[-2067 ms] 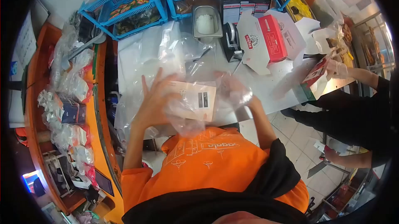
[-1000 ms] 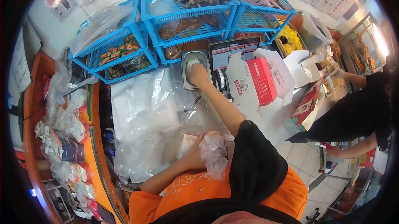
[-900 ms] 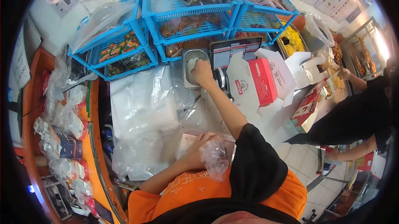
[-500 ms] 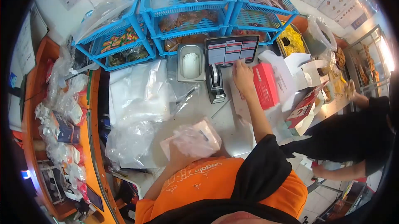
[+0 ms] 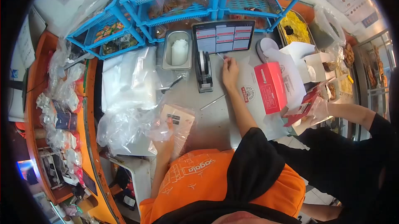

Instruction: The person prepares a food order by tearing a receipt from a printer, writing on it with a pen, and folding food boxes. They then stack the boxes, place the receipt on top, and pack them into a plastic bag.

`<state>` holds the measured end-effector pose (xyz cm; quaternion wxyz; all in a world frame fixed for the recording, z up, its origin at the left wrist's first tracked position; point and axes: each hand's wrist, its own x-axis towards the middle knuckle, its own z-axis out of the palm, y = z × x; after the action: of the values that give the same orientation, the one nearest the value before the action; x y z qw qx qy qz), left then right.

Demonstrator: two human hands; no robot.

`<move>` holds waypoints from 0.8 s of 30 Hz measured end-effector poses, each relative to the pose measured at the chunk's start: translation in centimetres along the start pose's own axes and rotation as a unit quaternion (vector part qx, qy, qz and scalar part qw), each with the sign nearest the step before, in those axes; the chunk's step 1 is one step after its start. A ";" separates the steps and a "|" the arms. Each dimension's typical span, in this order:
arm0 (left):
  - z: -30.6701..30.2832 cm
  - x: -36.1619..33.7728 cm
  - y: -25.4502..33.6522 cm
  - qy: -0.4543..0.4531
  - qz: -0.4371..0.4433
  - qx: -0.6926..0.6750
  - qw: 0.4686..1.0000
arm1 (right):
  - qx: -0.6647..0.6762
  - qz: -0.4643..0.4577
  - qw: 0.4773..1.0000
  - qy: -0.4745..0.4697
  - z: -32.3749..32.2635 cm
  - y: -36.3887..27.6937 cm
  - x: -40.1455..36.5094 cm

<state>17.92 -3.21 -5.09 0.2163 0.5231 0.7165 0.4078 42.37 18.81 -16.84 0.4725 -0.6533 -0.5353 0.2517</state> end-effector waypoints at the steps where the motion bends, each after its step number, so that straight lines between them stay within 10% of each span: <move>1: 0.1 0.1 0.0 0.017 0.002 0.021 1.000 | -0.001 0.004 1.000 -0.004 0.0 -0.3 -0.2; 24: 0.5 -0.1 -0.3 0.019 -0.047 0.107 0.993 | 0.091 -0.202 0.972 0.084 1.5 -5.1 4.4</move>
<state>18.16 -3.12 -5.59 0.1646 0.5014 0.7834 0.3282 40.07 23.39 -12.18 0.6146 -0.5047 -0.5892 0.1432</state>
